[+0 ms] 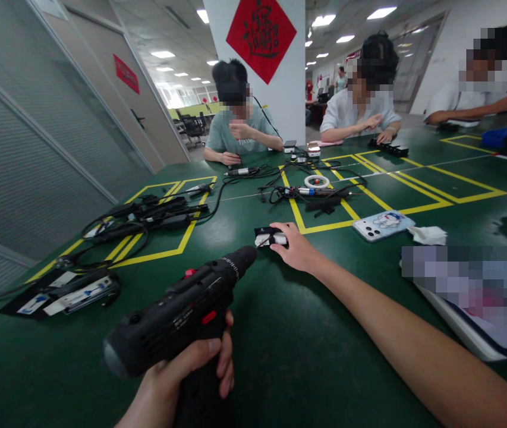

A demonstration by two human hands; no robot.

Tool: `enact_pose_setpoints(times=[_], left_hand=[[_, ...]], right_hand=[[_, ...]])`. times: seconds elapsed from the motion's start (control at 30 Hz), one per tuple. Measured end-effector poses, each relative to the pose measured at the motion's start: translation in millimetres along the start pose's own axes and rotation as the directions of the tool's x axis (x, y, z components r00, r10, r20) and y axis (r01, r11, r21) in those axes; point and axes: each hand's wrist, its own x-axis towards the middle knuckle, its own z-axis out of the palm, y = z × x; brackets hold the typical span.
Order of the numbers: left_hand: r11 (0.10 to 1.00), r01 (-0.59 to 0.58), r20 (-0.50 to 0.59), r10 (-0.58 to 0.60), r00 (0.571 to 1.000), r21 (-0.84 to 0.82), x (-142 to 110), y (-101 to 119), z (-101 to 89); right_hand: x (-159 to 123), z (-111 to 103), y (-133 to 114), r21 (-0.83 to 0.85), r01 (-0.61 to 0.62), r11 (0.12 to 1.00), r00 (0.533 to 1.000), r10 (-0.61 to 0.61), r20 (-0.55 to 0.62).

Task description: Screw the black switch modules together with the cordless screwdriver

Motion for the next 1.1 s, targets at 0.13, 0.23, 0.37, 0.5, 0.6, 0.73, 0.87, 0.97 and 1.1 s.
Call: enact_pose_setpoints(times=[0.13, 0.23, 0.37, 0.5, 0.6, 0.73, 0.87, 0.97, 1.1], left_hand=[[1.0, 0.001, -0.019, 0.0, 1.0, 0.01, 0.0, 0.8, 1.1], [1.0, -0.007, -0.01, 0.007, 1.0, 0.019, 0.3, 0.0, 0.5], [1.0, -0.013, -0.006, 0.013, 1.0, 0.028, 0.6, -0.3, -0.2], [0.999, -0.021, 0.003, 0.021, 1.0, 0.029, 0.5, 0.0, -0.3], [1.0, -0.009, 0.002, 0.009, 1.0, 0.014, 0.5, -0.7, -1.0], [1.0, -0.009, 0.007, 0.009, 1.0, 0.006, 0.8, -1.4, -1.1], [1.0, -0.02, 0.005, 0.02, 1.0, 0.004, 0.8, -0.5, 0.5], [1.0, -0.013, 0.002, 0.013, 1.0, -0.005, 0.9, -0.2, 0.8], [1.0, -0.014, -0.012, 0.014, 1.0, -0.002, 1.1, -0.4, 1.3]], right_hand=[[0.0, 0.6, 1.7, 0.006, 0.009, 1.0, 1.0, -0.009, -0.008], [-0.2, 0.9, 2.3, 0.008, 0.009, 1.0, 1.0, -0.009, -0.009], [-0.3, 0.9, 1.8, 0.012, 0.009, 1.0, 1.0, -0.009, -0.009], [-0.7, -0.1, 0.1, 0.01, -0.002, 1.0, 1.0, 0.002, 0.002], [-0.8, -1.2, -1.0, 0.006, -0.007, 1.0, 1.0, 0.007, 0.009], [-0.9, -2.0, -1.1, 0.001, -0.008, 1.0, 1.0, 0.008, 0.012], [-0.8, -1.8, -0.7, -0.001, 0.003, 1.0, 1.0, -0.003, 0.009], [-0.5, -1.1, -0.7, -0.002, 0.015, 1.0, 1.0, -0.015, 0.002], [-0.1, -0.7, -1.4, -0.009, 0.023, 1.0, 1.0, -0.023, -0.007]])
